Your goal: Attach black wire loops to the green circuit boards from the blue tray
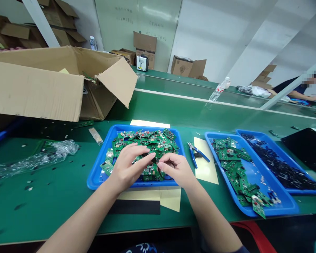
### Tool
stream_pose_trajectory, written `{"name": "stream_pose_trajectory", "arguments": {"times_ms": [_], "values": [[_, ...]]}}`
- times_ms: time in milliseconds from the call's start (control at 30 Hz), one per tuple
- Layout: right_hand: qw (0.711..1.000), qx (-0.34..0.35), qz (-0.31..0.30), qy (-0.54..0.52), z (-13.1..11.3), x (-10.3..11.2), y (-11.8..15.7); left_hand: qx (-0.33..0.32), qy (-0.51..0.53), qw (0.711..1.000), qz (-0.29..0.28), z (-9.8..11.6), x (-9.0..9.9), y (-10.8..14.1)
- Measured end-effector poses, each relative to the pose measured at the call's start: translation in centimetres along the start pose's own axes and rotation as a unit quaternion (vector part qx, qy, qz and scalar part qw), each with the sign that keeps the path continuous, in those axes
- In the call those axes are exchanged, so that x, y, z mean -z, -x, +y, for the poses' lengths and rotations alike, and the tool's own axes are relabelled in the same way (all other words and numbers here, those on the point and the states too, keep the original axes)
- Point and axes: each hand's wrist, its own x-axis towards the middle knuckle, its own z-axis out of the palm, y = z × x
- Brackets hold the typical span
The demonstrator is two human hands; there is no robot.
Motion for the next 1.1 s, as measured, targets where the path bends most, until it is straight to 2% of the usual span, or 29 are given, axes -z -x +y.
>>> {"name": "stream_pose_trajectory", "arguments": {"times_ms": [133,233,400,567,700,833,933,1033,1100], "values": [[0.999,0.003,-0.01,-0.051,-0.3,-0.3,0.0,0.017,-0.001,1.0,0.004,0.2,-0.1,-0.3],[0.991,-0.021,-0.032,-0.125,-0.1,-0.6,-0.1,0.033,0.017,0.999,-0.002,0.4,-0.2,-0.2],[0.951,-0.093,-0.087,-0.282,0.8,-1.0,-0.6,0.059,0.061,0.996,-0.008,0.6,-0.5,0.1],[0.935,-0.122,-0.119,-0.312,1.2,-1.1,-0.9,0.097,0.127,0.986,-0.046,0.6,-0.7,0.2],[0.952,-0.108,-0.096,-0.271,1.2,-1.0,-0.9,0.144,0.198,0.966,-0.087,0.9,-0.7,0.0],[0.982,-0.072,-0.054,-0.164,1.0,-0.9,-0.8,0.202,0.254,0.933,-0.158,1.5,-0.4,-0.4],[0.994,-0.061,-0.037,-0.081,0.9,-0.9,-0.6,0.236,0.258,0.915,-0.2,1.9,-0.2,-0.6],[0.998,-0.054,-0.022,0.006,0.9,-1.3,-0.4,0.238,0.241,0.919,-0.203,2.1,-0.4,-0.5],[0.996,-0.029,0.013,0.084,1.0,-1.4,-0.3,0.239,0.24,0.922,-0.188,2.1,-0.6,-0.4]]}}
